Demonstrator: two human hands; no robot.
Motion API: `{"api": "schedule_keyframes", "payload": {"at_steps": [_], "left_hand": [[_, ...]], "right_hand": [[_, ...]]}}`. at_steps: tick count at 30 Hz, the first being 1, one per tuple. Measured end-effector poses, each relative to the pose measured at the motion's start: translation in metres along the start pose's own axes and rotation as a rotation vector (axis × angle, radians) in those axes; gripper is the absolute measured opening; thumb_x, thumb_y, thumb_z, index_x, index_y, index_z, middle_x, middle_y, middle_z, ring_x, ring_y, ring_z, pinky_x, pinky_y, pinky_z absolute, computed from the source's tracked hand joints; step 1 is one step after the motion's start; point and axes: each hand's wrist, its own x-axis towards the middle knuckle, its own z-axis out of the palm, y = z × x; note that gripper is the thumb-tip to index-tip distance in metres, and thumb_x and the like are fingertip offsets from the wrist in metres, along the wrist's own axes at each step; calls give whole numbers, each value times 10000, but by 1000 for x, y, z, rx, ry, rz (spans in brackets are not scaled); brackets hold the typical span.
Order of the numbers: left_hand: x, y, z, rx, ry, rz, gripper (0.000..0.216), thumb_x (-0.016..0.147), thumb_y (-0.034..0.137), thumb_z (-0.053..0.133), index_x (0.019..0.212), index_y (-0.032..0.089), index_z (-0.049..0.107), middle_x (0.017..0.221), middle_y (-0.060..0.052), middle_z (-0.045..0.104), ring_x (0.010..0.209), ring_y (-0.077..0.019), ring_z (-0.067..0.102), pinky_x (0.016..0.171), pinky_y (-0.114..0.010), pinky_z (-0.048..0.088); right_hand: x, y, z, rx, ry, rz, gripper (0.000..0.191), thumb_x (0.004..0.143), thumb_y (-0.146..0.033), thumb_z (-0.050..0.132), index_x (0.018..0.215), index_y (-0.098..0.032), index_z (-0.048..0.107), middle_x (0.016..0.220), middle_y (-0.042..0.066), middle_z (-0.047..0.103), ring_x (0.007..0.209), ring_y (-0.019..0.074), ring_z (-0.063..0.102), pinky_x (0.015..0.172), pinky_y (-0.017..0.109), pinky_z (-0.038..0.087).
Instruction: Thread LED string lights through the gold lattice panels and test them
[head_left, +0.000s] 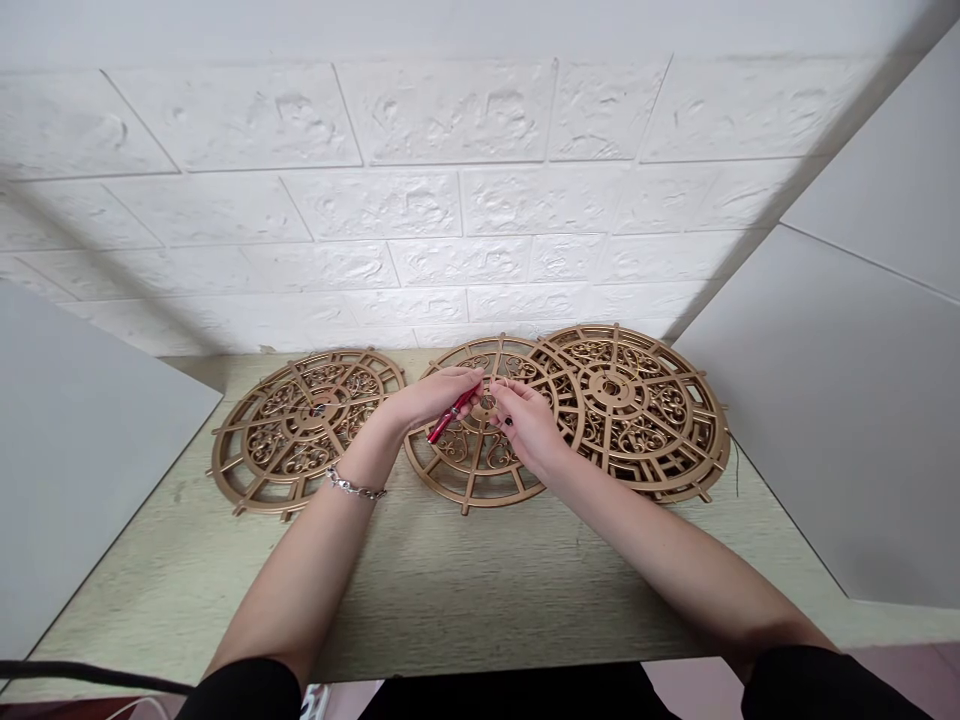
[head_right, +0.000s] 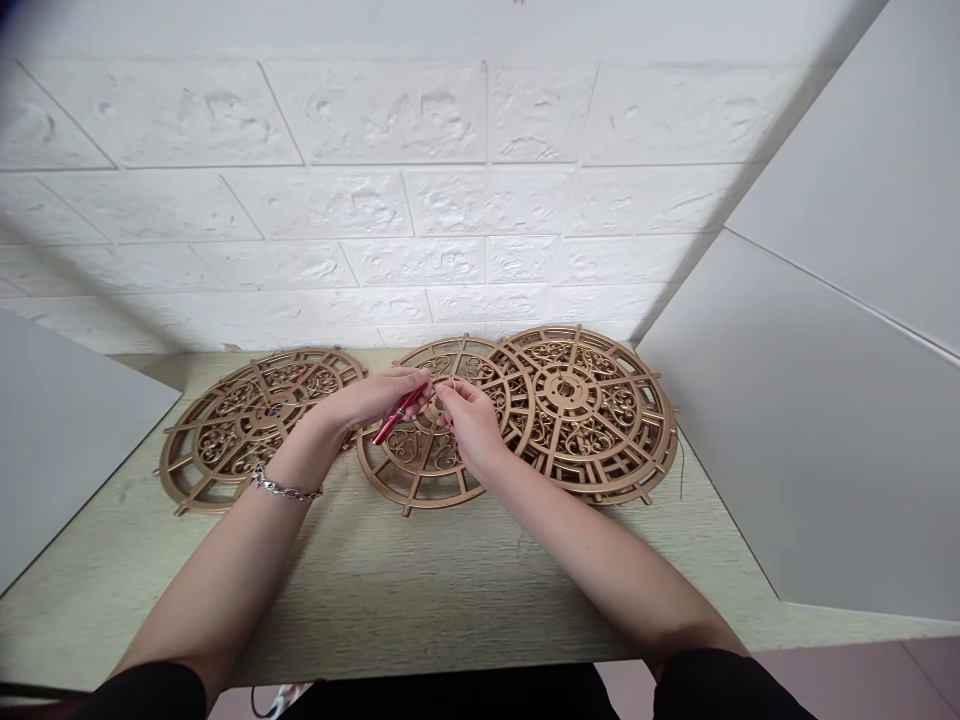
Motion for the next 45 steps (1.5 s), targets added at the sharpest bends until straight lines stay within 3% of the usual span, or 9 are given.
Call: {"api": "schedule_keyframes", "payload": {"at_steps": [4, 9, 14, 23, 30, 45], "left_hand": [[2, -3, 0, -51, -57, -41, 309, 867, 413, 386, 690, 165, 436, 580, 25, 423, 481, -72, 399, 473, -203, 354], [4, -7, -1, -111, -109, -111, 420, 820, 536, 417, 618, 169, 425, 507, 32, 345, 405, -60, 275, 381, -209, 211], [6, -8, -3, -104, -94, -169, 522, 798, 619, 366, 539, 171, 427, 472, 22, 303, 386, -64, 246, 382, -231, 152], [1, -2, 1, 23, -71, -94, 400, 784, 499, 439, 547, 181, 390, 509, 20, 311, 420, -76, 228, 389, -238, 163], [2, -4, 0, 75, -78, -123, 249, 730, 337, 450, 552, 180, 374, 506, 22, 324, 419, -76, 233, 393, -232, 160], [4, -6, -2, 9, -119, -164, 318, 764, 395, 385, 527, 183, 399, 498, 9, 320, 415, -88, 224, 398, -251, 172]], "right_hand": [[0, 0, 0, -40, -24, 1, 219, 529, -301, 714, 617, -168, 563, 566, -56, 490, 503, 59, 399, 512, 220, 350], [-1, 1, -1, -116, -68, -30, 171, 581, -305, 677, 631, -169, 586, 640, -31, 547, 534, 64, 417, 547, 224, 379], [1, 5, -3, -203, -94, -66, 161, 617, -310, 634, 660, -165, 581, 698, -3, 594, 553, 73, 436, 561, 229, 384], [5, 11, -5, -278, -124, -110, 114, 634, -278, 585, 651, -172, 548, 680, -13, 577, 612, 89, 489, 565, 217, 392], [4, 11, -4, -311, -106, -113, 90, 621, -255, 555, 654, -171, 554, 673, -10, 588, 607, 92, 496, 557, 218, 393], [5, 13, -7, -363, -147, -133, 72, 656, -242, 545, 647, -172, 532, 645, -7, 584, 590, 95, 499, 546, 217, 383]]}}
